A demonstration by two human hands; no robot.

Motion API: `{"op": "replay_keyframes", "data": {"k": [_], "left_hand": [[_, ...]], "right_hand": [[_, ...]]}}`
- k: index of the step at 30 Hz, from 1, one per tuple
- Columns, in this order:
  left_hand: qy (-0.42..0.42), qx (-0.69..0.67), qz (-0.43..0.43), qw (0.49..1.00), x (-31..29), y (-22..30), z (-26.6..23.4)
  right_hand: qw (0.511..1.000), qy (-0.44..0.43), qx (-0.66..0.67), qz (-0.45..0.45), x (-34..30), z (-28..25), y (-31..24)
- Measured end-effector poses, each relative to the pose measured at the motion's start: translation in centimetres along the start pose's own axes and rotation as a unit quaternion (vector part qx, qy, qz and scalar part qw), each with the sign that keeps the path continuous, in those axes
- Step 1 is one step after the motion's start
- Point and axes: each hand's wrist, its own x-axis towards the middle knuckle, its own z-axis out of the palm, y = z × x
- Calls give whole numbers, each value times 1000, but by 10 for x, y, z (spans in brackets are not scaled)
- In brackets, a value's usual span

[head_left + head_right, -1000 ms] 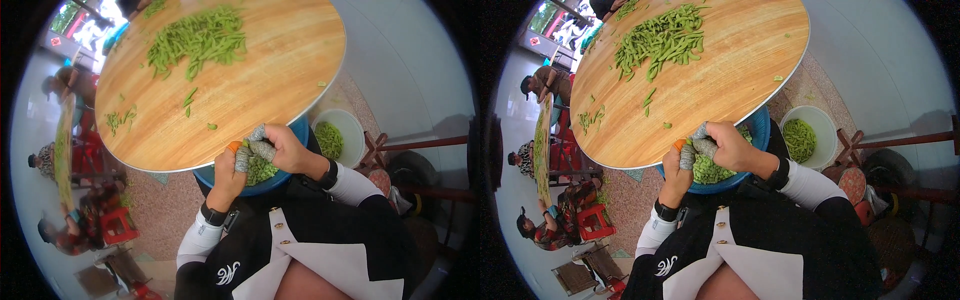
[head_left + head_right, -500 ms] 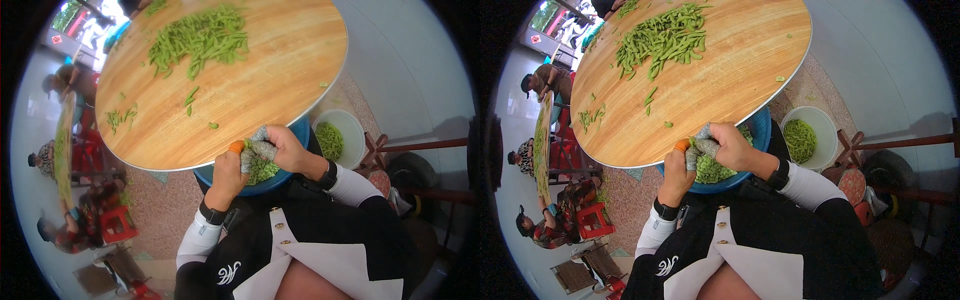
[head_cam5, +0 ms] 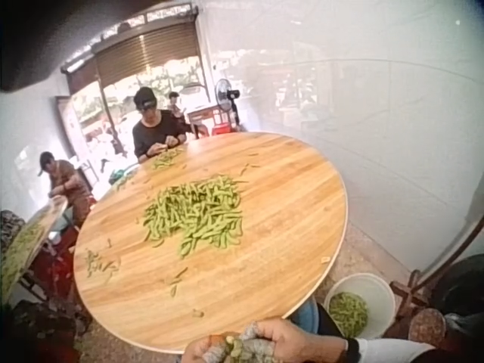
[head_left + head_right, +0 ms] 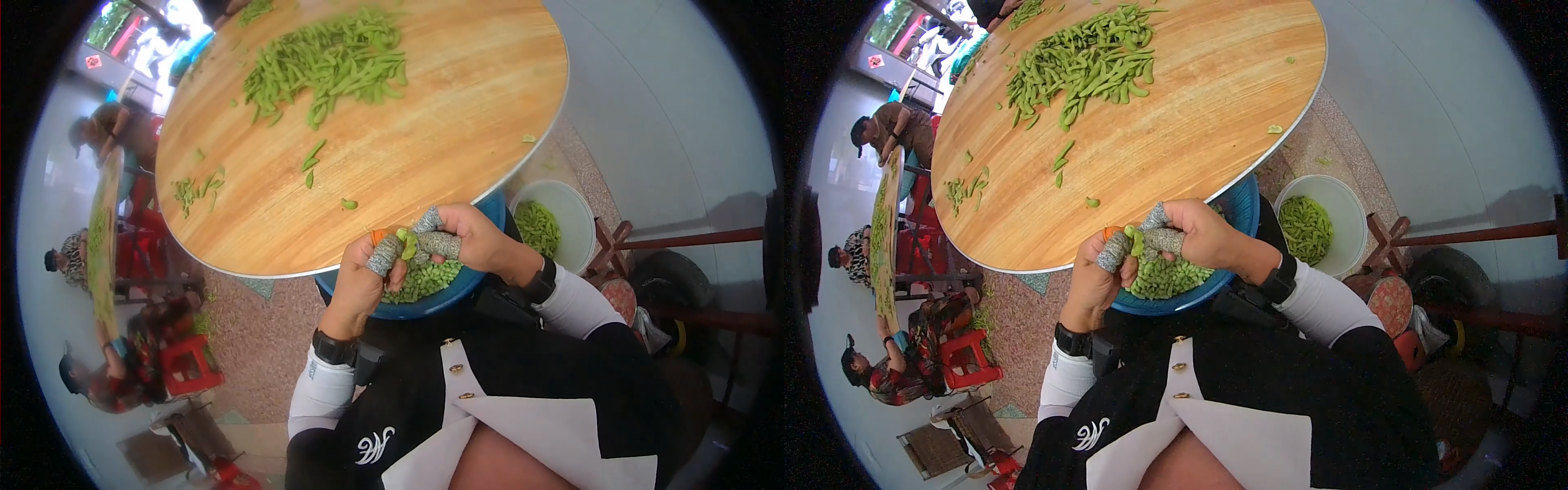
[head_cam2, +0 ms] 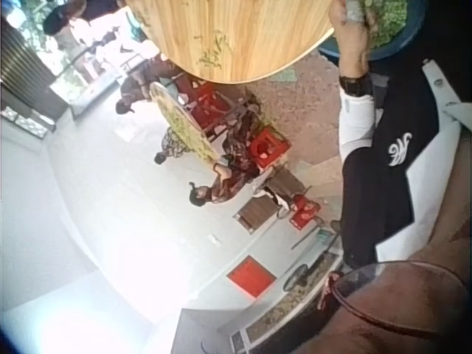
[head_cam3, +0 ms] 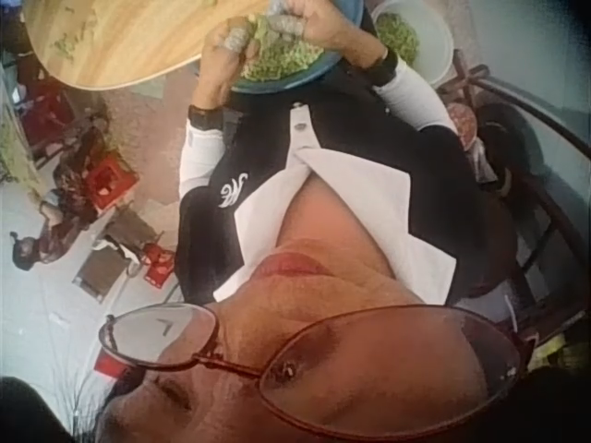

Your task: Peeling soybeans from their pods by hand and collecting them in a bucket.

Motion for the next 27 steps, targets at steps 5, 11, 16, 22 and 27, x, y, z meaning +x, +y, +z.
{"op": "replay_keyframes", "data": {"k": [5, 11, 16, 22, 27], "left_hand": [[2, 128, -7, 992, -3, 10, 2], [33, 271, 53, 960, 1, 6, 11], [83, 169, -13, 982, 3, 1, 8], [87, 153, 30, 984, 3, -8, 5], [92, 229, 74, 966, 4, -9, 6]], "right_hand": [[999, 35, -12, -2, -2, 8, -17], [961, 58, -228, -145, 2, 4, -6], [902, 86, -373, -199, -2, 16, -8], [913, 86, -339, -209, -2, 20, -10], [935, 149, -251, -202, -1, 23, -5]]}}
